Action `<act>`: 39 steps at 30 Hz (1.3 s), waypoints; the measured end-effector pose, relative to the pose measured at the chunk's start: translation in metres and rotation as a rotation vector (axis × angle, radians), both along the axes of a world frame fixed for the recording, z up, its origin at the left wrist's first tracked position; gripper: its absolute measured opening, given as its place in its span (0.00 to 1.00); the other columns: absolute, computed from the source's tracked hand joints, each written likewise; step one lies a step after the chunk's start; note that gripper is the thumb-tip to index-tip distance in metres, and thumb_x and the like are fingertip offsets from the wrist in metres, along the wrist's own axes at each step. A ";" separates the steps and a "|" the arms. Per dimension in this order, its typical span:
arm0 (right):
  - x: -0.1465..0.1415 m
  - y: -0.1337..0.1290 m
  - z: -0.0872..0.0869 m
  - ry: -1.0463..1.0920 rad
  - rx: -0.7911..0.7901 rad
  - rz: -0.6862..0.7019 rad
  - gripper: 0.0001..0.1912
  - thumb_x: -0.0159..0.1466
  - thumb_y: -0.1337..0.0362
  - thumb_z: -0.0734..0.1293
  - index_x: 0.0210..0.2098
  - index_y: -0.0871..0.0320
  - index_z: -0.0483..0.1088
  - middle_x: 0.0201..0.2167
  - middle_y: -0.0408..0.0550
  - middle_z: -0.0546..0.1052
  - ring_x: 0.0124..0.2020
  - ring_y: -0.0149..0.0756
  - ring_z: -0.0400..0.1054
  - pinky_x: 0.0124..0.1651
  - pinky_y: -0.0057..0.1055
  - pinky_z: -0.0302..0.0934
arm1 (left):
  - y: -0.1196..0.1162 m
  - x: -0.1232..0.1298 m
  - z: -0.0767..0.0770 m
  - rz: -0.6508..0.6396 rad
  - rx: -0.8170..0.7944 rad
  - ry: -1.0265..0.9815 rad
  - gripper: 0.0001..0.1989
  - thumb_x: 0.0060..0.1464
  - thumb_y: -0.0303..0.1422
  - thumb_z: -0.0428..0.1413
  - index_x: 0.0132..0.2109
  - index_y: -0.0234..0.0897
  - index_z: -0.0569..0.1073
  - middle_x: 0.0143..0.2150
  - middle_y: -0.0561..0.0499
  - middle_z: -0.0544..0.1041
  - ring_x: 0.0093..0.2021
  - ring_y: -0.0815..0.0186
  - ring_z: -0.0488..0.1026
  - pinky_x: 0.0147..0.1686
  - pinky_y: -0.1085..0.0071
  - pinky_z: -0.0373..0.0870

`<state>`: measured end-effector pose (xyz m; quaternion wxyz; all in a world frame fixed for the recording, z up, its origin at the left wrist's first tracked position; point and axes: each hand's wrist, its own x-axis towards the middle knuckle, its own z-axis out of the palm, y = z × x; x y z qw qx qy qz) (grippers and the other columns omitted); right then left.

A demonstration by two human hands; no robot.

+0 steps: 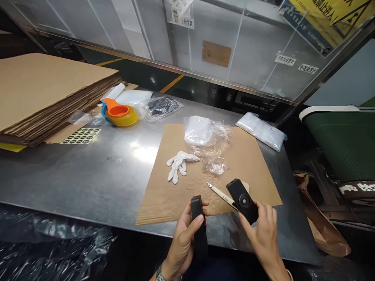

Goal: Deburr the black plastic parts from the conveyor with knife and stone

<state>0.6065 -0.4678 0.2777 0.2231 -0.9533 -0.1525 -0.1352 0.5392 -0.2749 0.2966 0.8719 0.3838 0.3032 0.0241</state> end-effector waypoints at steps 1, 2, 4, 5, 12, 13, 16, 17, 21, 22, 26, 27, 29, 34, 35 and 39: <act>0.004 -0.004 -0.001 -0.028 -0.034 -0.007 0.21 0.58 0.54 0.64 0.45 0.59 0.61 0.38 0.55 0.67 0.41 0.46 0.59 0.43 0.43 0.55 | -0.001 0.001 0.000 0.010 0.004 -0.005 0.21 0.46 0.34 0.58 0.50 0.39 0.68 0.47 0.48 0.72 0.38 0.66 0.67 0.37 0.72 0.63; 0.008 -0.009 -0.003 -0.048 -0.059 -0.013 0.21 0.58 0.54 0.63 0.46 0.60 0.61 0.38 0.55 0.67 0.41 0.46 0.59 0.43 0.43 0.55 | -0.001 0.001 0.000 0.021 0.011 -0.010 0.21 0.46 0.35 0.58 0.49 0.39 0.68 0.47 0.48 0.72 0.39 0.65 0.67 0.37 0.72 0.63; 0.014 -0.015 -0.005 -0.077 -0.089 -0.027 0.21 0.59 0.53 0.62 0.46 0.60 0.61 0.38 0.55 0.66 0.41 0.47 0.59 0.43 0.42 0.56 | -0.003 0.002 0.000 0.033 0.025 -0.014 0.22 0.44 0.36 0.59 0.48 0.39 0.69 0.47 0.48 0.72 0.39 0.64 0.67 0.37 0.71 0.63; 0.016 -0.018 -0.006 -0.086 -0.097 -0.038 0.21 0.59 0.53 0.62 0.46 0.60 0.61 0.38 0.55 0.66 0.41 0.47 0.59 0.43 0.42 0.56 | -0.003 0.002 0.000 0.035 0.032 -0.010 0.22 0.43 0.37 0.59 0.48 0.39 0.69 0.47 0.48 0.72 0.39 0.63 0.67 0.37 0.70 0.63; 0.034 -0.043 -0.026 -0.084 -0.099 -0.152 0.24 0.58 0.47 0.60 0.43 0.61 0.63 0.37 0.57 0.67 0.41 0.48 0.60 0.43 0.42 0.55 | -0.004 0.002 0.005 -0.002 0.082 -0.026 0.22 0.40 0.37 0.61 0.45 0.38 0.71 0.45 0.46 0.73 0.41 0.60 0.68 0.43 0.67 0.61; 0.038 -0.049 -0.031 -0.066 -0.101 -0.187 0.26 0.58 0.45 0.60 0.43 0.61 0.63 0.37 0.57 0.68 0.41 0.48 0.60 0.44 0.42 0.55 | -0.005 0.002 0.006 -0.009 0.085 -0.045 0.22 0.39 0.36 0.61 0.45 0.38 0.71 0.45 0.46 0.73 0.42 0.60 0.68 0.44 0.67 0.61; 0.051 -0.067 -0.047 -0.021 -0.118 -0.308 0.29 0.57 0.42 0.58 0.41 0.63 0.64 0.35 0.57 0.68 0.39 0.48 0.60 0.42 0.42 0.55 | -0.007 0.000 0.006 -0.037 0.062 -0.092 0.24 0.39 0.35 0.61 0.47 0.41 0.70 0.46 0.47 0.73 0.44 0.60 0.67 0.46 0.68 0.61; 0.054 -0.072 -0.052 -0.011 -0.128 -0.338 0.30 0.57 0.42 0.57 0.41 0.64 0.65 0.35 0.58 0.68 0.38 0.49 0.60 0.41 0.42 0.55 | -0.007 -0.001 0.006 -0.046 0.047 -0.099 0.25 0.39 0.35 0.61 0.48 0.41 0.70 0.46 0.47 0.73 0.44 0.60 0.67 0.46 0.67 0.61; 0.062 -0.088 -0.066 0.025 -0.174 -0.383 0.31 0.57 0.42 0.57 0.41 0.65 0.66 0.34 0.60 0.68 0.37 0.50 0.60 0.39 0.42 0.54 | -0.007 -0.003 0.002 -0.066 0.028 -0.121 0.27 0.38 0.34 0.62 0.50 0.43 0.69 0.48 0.46 0.72 0.45 0.59 0.67 0.47 0.66 0.61; 0.063 -0.089 -0.068 0.032 -0.187 -0.382 0.31 0.56 0.42 0.56 0.41 0.66 0.66 0.34 0.60 0.68 0.37 0.50 0.60 0.38 0.41 0.54 | -0.007 -0.003 0.001 -0.069 0.033 -0.132 0.28 0.38 0.34 0.62 0.50 0.43 0.69 0.47 0.46 0.72 0.45 0.59 0.67 0.47 0.66 0.61; 0.059 -0.080 -0.067 0.018 -0.227 -0.411 0.34 0.57 0.42 0.55 0.44 0.69 0.66 0.37 0.64 0.67 0.39 0.54 0.59 0.39 0.45 0.53 | -0.007 -0.004 -0.002 -0.091 0.049 -0.187 0.29 0.34 0.32 0.65 0.49 0.44 0.71 0.45 0.47 0.72 0.46 0.60 0.67 0.45 0.69 0.61; 0.057 -0.075 -0.064 0.001 -0.233 -0.428 0.36 0.58 0.42 0.55 0.46 0.70 0.65 0.39 0.66 0.66 0.41 0.56 0.58 0.40 0.47 0.52 | -0.007 -0.005 -0.002 -0.101 0.050 -0.197 0.29 0.33 0.31 0.65 0.48 0.44 0.71 0.44 0.47 0.72 0.46 0.60 0.67 0.44 0.70 0.62; 0.054 -0.060 -0.058 -0.050 -0.236 -0.424 0.36 0.59 0.43 0.54 0.51 0.70 0.62 0.44 0.68 0.64 0.44 0.59 0.55 0.40 0.50 0.51 | -0.006 -0.006 -0.003 -0.121 0.057 -0.213 0.29 0.33 0.30 0.65 0.48 0.44 0.71 0.44 0.47 0.72 0.45 0.61 0.67 0.43 0.71 0.62; 0.054 -0.017 -0.040 -0.094 -0.180 -0.104 0.23 0.63 0.53 0.55 0.49 0.62 0.65 0.45 0.60 0.68 0.46 0.52 0.56 0.43 0.46 0.53 | -0.003 -0.009 -0.004 -0.167 0.025 -0.240 0.31 0.30 0.30 0.66 0.47 0.45 0.73 0.45 0.47 0.70 0.44 0.61 0.66 0.43 0.70 0.61; 0.054 -0.010 -0.038 -0.077 -0.163 -0.048 0.21 0.63 0.54 0.55 0.48 0.62 0.66 0.44 0.58 0.69 0.46 0.50 0.57 0.43 0.45 0.53 | -0.002 -0.010 -0.004 -0.176 0.006 -0.250 0.31 0.30 0.30 0.66 0.47 0.45 0.73 0.44 0.47 0.71 0.43 0.61 0.66 0.43 0.69 0.62; 0.050 0.013 -0.032 0.005 -0.028 0.185 0.16 0.65 0.59 0.55 0.46 0.60 0.66 0.42 0.54 0.71 0.45 0.43 0.59 0.46 0.39 0.55 | 0.006 -0.010 -0.007 -0.199 -0.092 -0.272 0.33 0.31 0.31 0.66 0.50 0.45 0.71 0.41 0.47 0.72 0.40 0.63 0.67 0.40 0.71 0.62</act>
